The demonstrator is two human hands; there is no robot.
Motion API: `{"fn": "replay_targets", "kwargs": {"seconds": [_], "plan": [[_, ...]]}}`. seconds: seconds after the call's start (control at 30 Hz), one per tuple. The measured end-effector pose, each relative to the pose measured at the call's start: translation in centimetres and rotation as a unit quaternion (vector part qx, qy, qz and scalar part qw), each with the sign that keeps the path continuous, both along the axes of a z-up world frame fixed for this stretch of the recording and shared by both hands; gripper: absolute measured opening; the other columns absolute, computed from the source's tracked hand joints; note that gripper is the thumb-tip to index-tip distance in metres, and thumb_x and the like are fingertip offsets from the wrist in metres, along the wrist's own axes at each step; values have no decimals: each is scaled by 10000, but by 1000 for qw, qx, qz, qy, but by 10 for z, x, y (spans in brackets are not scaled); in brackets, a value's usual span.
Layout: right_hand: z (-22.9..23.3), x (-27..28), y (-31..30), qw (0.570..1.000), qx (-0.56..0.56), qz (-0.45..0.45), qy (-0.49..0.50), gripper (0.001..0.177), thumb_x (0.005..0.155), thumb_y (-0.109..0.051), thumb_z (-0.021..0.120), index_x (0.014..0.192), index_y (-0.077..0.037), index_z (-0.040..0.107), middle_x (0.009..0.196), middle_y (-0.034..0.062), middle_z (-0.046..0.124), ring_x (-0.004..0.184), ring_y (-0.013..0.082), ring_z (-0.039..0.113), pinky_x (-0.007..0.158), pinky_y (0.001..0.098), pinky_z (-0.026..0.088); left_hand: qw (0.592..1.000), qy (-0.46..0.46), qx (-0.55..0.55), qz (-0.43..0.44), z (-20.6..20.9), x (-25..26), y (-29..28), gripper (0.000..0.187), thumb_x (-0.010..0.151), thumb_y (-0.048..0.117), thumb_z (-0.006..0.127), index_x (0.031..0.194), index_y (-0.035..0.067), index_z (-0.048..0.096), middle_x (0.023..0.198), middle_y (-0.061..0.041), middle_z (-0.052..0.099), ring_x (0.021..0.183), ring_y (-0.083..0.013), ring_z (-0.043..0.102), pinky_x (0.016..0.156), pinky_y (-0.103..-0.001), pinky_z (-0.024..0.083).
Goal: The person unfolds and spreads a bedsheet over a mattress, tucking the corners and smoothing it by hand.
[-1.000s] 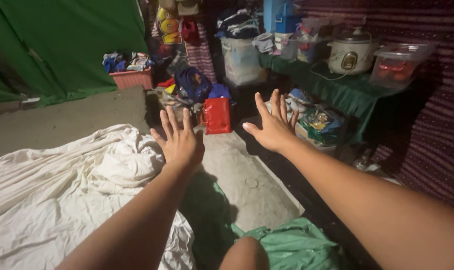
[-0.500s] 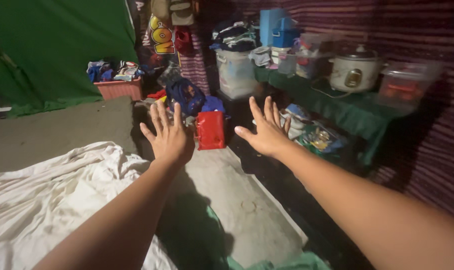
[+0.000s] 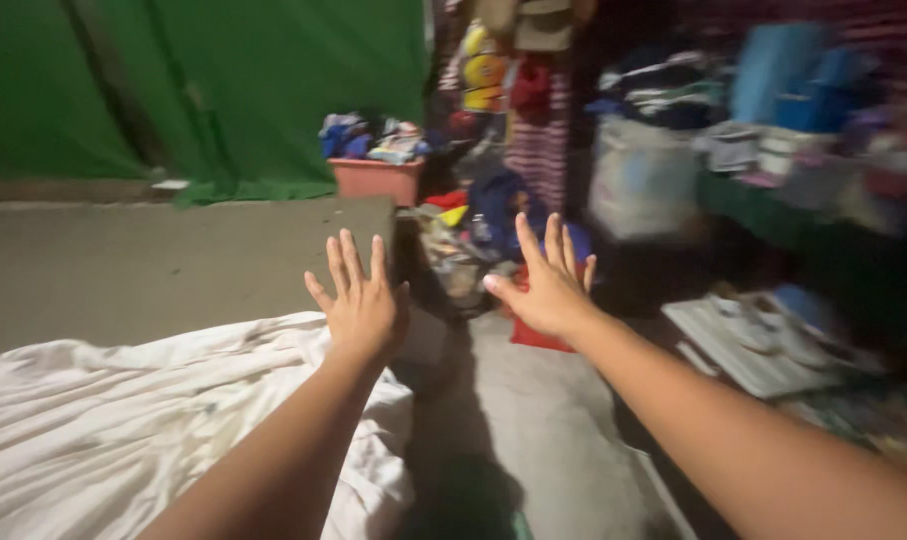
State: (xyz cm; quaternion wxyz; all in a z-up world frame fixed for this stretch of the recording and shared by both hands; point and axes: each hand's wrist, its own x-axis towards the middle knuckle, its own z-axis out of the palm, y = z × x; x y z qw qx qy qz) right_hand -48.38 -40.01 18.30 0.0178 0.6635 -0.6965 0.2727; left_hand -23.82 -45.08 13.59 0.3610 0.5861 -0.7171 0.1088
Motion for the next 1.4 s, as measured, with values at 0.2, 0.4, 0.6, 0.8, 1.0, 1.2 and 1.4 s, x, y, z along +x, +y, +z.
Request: {"fn": "replay_targets", "kwargs": {"seconds": [0.2,0.4,0.6,0.8,1.0,1.2,1.4], "plan": [[-11,40,-75,998,-5,68,-15,1059,817,-659,659,1633,-344,61,1707,176,-97,1580,334,-83,1174,687,-20,995,-13,42,89,8,56,-16,771,913,391,624,1566,140,301,1674,-211,93,1554,-376,7,1145,-722,55],[-32,76,-133,989,-3,147,-21,1046,828,-652,662,1638,-338,79,1704,192,-88,1578,352,-85,1172,693,-25,980,-38,81,176,-1,97,-34,795,896,369,639,1569,144,281,1678,-200,70,1558,-365,-17,1152,-722,39],[-48,97,-200,975,-14,221,-10,1046,817,-623,686,1627,-305,106,1692,214,-89,1568,377,-82,1158,694,-10,956,-59,121,259,-23,106,-65,829,868,334,665,1574,148,271,1676,-212,58,1557,-367,-31,1151,-717,39],[-38,82,-279,957,-32,286,24,1033,833,-592,694,1631,-286,114,1687,225,-83,1568,384,-82,1160,704,-48,946,-28,113,301,-15,70,-136,856,844,337,684,1572,142,278,1676,-206,72,1558,-361,-16,1157,-712,46],[-46,99,-330,943,12,332,24,1047,818,-612,697,1628,-312,105,1690,203,-87,1568,357,-96,1155,701,-48,932,-9,106,347,-11,68,-163,857,839,345,695,1565,132,292,1668,-204,95,1556,-361,7,1158,-722,53],[-69,156,-345,908,55,412,43,1013,814,-617,699,1620,-321,161,1694,206,-56,1575,344,-90,1163,698,-55,888,-5,158,432,-43,108,-152,873,835,307,705,1577,128,281,1682,-215,80,1563,-375,-9,1153,-719,47],[-107,220,-358,866,81,487,77,1009,815,-616,699,1622,-310,176,1680,226,-62,1561,354,-104,1146,707,-85,849,26,166,501,-91,158,-137,875,855,335,708,1575,109,265,1670,-242,74,1550,-399,-23,1138,-732,43]]}}
